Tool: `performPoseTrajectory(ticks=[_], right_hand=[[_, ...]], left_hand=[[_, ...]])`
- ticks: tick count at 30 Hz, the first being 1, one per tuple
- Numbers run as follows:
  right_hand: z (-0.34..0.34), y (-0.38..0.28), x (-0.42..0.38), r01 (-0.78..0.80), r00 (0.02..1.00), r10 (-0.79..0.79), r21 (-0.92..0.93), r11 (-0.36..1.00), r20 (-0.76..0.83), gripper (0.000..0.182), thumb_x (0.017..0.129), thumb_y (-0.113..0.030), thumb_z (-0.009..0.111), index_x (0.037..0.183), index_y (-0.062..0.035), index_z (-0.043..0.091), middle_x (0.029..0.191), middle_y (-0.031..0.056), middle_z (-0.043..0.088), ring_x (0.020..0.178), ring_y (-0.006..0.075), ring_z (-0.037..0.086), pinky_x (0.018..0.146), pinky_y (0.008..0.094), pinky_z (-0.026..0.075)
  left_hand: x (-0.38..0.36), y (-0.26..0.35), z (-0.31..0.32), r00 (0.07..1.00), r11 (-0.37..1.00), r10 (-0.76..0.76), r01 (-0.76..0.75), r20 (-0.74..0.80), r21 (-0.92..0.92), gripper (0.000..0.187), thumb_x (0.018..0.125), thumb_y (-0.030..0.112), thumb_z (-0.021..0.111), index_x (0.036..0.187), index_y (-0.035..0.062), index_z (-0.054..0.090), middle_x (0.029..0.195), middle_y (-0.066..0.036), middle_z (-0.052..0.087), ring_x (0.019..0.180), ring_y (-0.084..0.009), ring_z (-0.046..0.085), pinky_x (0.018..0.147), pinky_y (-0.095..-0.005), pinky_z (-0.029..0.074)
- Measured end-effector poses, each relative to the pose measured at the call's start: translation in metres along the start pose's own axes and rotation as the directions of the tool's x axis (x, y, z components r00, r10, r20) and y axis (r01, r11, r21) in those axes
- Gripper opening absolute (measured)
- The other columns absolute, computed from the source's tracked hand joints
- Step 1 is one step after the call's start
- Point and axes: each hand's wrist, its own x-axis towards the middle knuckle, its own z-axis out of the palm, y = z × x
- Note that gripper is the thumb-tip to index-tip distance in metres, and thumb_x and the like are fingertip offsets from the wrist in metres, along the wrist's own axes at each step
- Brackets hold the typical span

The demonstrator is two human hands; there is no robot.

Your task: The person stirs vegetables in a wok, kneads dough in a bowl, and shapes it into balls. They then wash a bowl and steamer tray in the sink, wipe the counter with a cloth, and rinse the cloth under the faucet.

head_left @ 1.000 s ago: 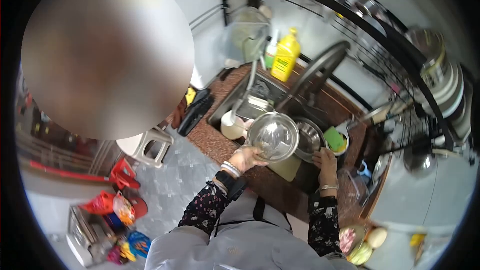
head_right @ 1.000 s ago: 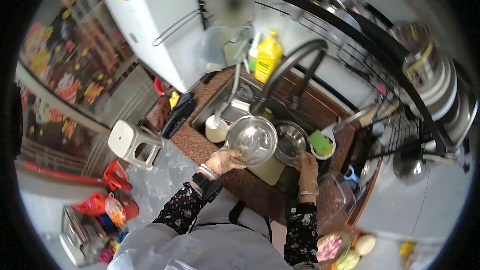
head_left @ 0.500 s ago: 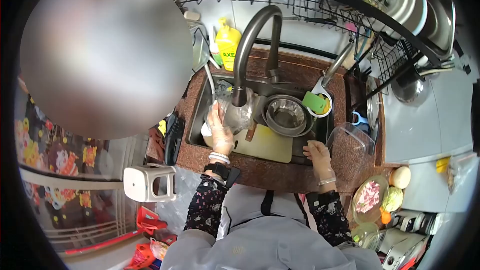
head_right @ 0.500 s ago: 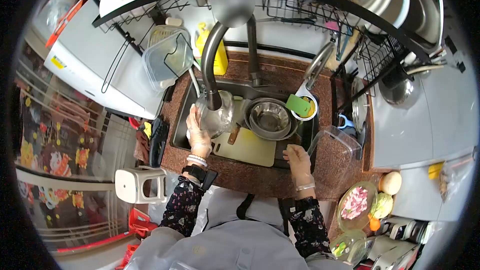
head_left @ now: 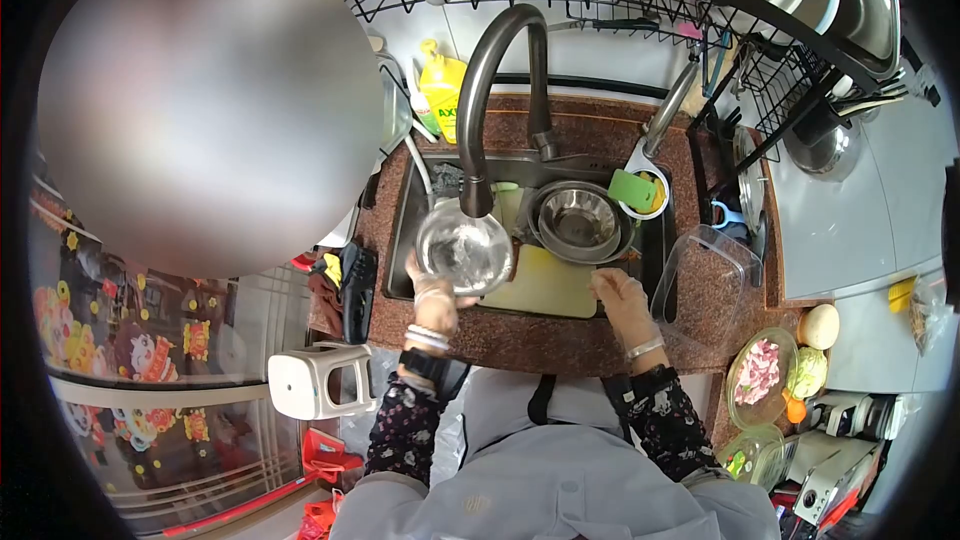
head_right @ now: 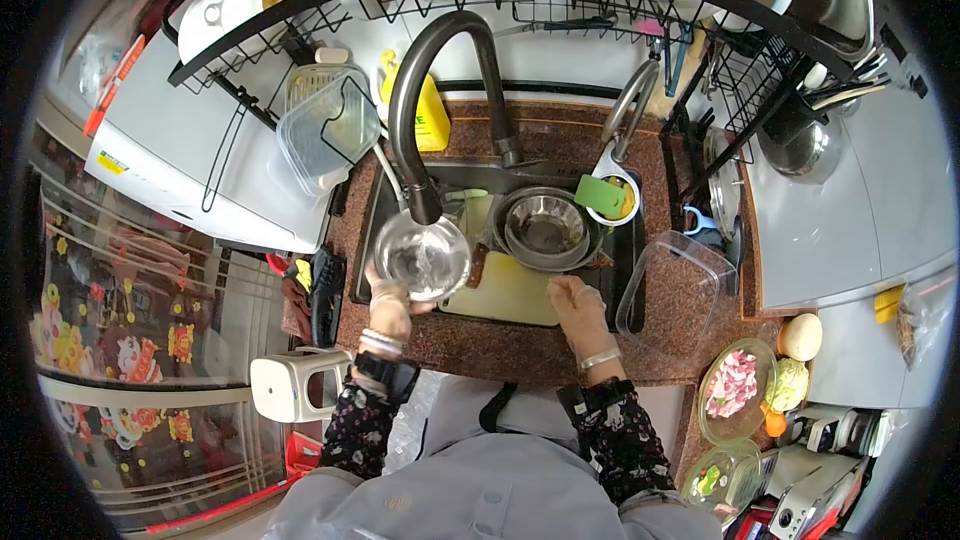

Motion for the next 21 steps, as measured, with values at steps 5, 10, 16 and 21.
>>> performPoseTrajectory(ticks=[5, 10, 16, 21], right_hand=[[-0.003, 0.014, 0.000, -0.043, 0.999, 0.045, 0.076, 0.996, -0.027, 0.022, 0.092, -0.013, 0.057, 0.105, 0.0041, 0.062, 0.088, 0.0091, 0.067, 0.082, 0.0135, 0.063, 0.077, 0.0284, 0.050], [-0.011, 0.000, -0.011, -0.101, 0.994, 0.107, 0.238, 0.966, -0.014, 0.021, 0.095, -0.014, 0.057, 0.106, 0.0039, 0.061, 0.092, 0.0077, 0.065, 0.086, 0.0136, 0.062, 0.081, 0.0276, 0.050], [-0.021, 0.018, -0.015, -0.082, 0.994, 0.096, 0.239, 0.968, -0.047, 0.021, 0.095, -0.011, 0.056, 0.108, 0.0045, 0.060, 0.092, 0.0063, 0.066, 0.084, 0.0110, 0.059, 0.079, 0.0252, 0.048], [-0.020, 0.008, -0.022, -0.106, 0.990, 0.124, 0.211, 0.972, -0.074, 0.020, 0.095, -0.012, 0.056, 0.108, 0.0034, 0.061, 0.092, 0.0073, 0.065, 0.085, 0.0125, 0.060, 0.080, 0.0265, 0.049]], left_hand=[[0.037, -0.079, -0.052, 0.923, 0.905, -0.268, 0.340, 0.278, -0.257, 0.036, 0.085, -0.003, 0.051, 0.119, 0.0026, 0.042, 0.121, -0.023, 0.050, 0.103, -0.0376, 0.058, 0.077, -0.0485, 0.056], [0.059, -0.100, -0.024, 0.851, 0.859, -0.311, 0.442, 0.424, -0.257, 0.018, 0.084, -0.002, 0.059, 0.102, -0.0048, 0.056, 0.108, -0.018, 0.058, 0.100, -0.0337, 0.057, 0.092, -0.0501, 0.050], [0.068, -0.093, -0.014, 0.825, 0.849, -0.315, 0.466, 0.468, -0.250, 0.017, 0.086, 0.001, 0.058, 0.101, -0.0065, 0.056, 0.108, -0.021, 0.058, 0.100, -0.0341, 0.058, 0.092, -0.0502, 0.051], [0.066, -0.072, -0.031, 0.916, 0.935, -0.159, 0.259, 0.369, -0.242, 0.028, 0.082, -0.005, 0.052, 0.110, -0.0052, 0.050, 0.110, -0.022, 0.057, 0.108, -0.0375, 0.055, 0.089, -0.0568, 0.052]])
